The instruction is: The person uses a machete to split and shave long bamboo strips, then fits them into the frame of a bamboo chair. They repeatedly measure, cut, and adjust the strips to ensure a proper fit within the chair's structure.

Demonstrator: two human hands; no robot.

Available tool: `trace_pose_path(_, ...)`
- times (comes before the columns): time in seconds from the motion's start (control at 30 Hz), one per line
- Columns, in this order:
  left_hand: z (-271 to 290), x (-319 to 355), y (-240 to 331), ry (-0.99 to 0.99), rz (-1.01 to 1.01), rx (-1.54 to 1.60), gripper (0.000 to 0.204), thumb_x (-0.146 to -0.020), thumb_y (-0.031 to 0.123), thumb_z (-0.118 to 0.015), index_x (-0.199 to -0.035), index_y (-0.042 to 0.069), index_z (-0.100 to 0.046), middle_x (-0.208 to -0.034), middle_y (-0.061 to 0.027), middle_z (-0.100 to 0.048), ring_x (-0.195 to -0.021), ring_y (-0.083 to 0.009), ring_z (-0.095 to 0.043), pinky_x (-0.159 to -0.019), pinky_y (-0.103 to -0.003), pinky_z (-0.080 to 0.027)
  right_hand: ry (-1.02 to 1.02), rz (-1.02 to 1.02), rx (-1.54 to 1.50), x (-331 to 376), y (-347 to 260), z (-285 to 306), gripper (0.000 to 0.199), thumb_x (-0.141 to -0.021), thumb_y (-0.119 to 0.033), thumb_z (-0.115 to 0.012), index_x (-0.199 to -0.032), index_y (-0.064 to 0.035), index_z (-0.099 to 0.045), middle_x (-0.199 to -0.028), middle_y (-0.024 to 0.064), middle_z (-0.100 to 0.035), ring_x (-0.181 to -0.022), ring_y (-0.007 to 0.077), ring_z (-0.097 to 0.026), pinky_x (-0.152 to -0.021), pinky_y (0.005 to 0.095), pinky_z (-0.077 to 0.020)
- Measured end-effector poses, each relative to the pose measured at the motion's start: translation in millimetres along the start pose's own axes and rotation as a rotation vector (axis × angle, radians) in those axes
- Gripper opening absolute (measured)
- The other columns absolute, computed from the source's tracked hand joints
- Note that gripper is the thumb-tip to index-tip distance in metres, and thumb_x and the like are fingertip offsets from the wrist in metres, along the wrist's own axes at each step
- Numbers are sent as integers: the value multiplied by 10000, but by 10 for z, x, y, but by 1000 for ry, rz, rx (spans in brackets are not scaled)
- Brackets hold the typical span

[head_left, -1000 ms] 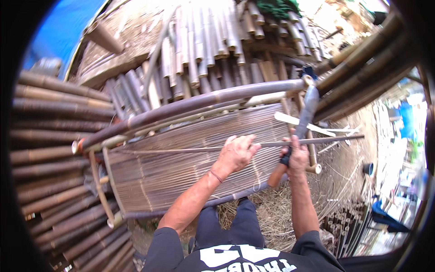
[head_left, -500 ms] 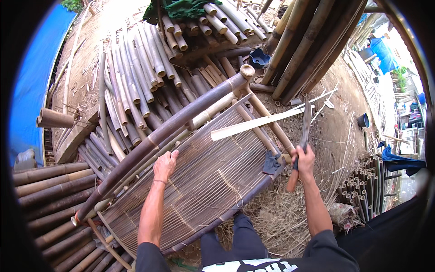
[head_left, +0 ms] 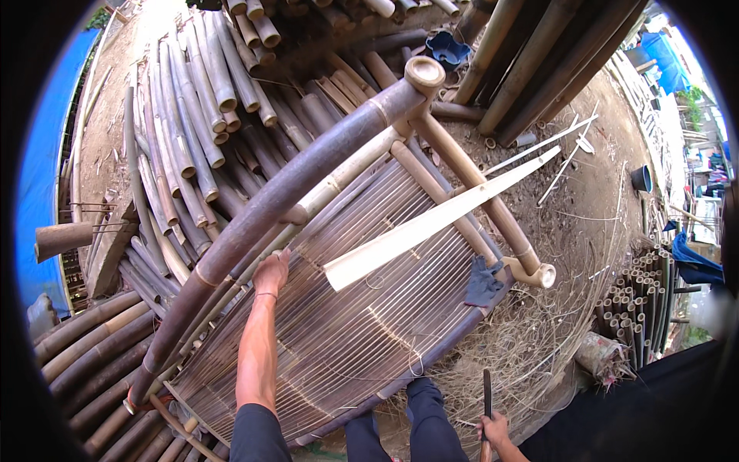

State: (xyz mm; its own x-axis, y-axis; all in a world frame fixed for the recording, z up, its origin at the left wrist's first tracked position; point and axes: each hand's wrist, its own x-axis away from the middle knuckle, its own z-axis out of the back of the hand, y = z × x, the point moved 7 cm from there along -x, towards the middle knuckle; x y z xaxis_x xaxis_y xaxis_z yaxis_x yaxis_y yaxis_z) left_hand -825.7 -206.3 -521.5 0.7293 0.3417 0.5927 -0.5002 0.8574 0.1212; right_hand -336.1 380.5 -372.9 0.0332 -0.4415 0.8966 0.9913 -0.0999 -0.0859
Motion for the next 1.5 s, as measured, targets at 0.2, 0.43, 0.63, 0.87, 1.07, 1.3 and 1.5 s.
trace_pose_path(0.2, -240, -149, 60, -29, 32, -79, 686, -994, 619, -340, -1202, 49, -661, -1149, -278, -666, -1114, -449, -618, -958, -531, -476, 24, -144, 32, -93, 356, -31, 96, -943, -77, -556, -1007, -5, -556, -677, 93, -622, -479, 160, -580, -417, 316, -485)
trace_pose_path(0.43, -232, -102, 68, -79, 24, -83, 724, -992, 630, -322, -1208, 23, -653, -1198, -276, -645, -1151, -451, -593, -992, -526, -453, -63, -15, 87, -70, -98, -317, 109, -952, -57, -586, -1015, 15, -532, -704, 96, -622, -523, 160, -592, -454, 311, -502)
trace_pose_path(0.63, -253, -344, -28, -155, 8, -19, 710, -956, 645, -401, -1211, 41, -675, -1206, -277, -642, -1165, -434, -598, -1004, -501, -454, -150, 127, 95, 100, -866, -665, 355, -925, -39, -608, -1272, -7, -536, -718, 65, -599, -523, 141, -583, -461, 305, -490)
trace_pose_path(0.87, -156, -412, -49, -53, 37, 35, 632, -939, 600, -489, -1149, 40, -696, -1145, -259, -673, -1132, -426, -616, -992, -504, -446, -61, 820, 594, 349, -2712, -1183, 603, -879, -152, -648, -1455, -88, -481, -877, 164, -581, -775, 263, -623, -742, 396, -516)
trace_pose_path(1.07, -103, 34, 50, 338, -210, 103, 555, -940, 407, -604, -1371, 73, -499, -1239, -192, -606, -1216, -380, -528, -1076, -524, -337, 195, 1268, 624, 549, -4295, -1262, 561, -887, -72, -649, -1419, -11, -481, -900, 138, -555, -799, 251, -594, -700, 368, -498)
trace_pose_path(1.3, -250, 584, -410, 606, -289, -93, 630, -921, 315, -638, -1442, 44, -409, -1399, -214, -460, -1310, -379, -415, -1132, -529, -274, 288, 1369, 717, 821, -5209, -1180, 484, -863, -92, -704, -1335, -68, -599, -845, 124, -621, -788, 224, -626, -725, 384, -498)
trace_pose_path(1.5, -160, 431, -581, 571, -363, 65, 598, -941, 334, -620, -1420, 29, -433, -1368, -245, -481, -1283, -414, -433, -1121, -523, -297, -575, 705, 49, 280, -5071, -2170, 694, -897, -118, -690, -1474, 36, -335, -924, 63, -624, -761, 124, -626, -633, 280, -560)
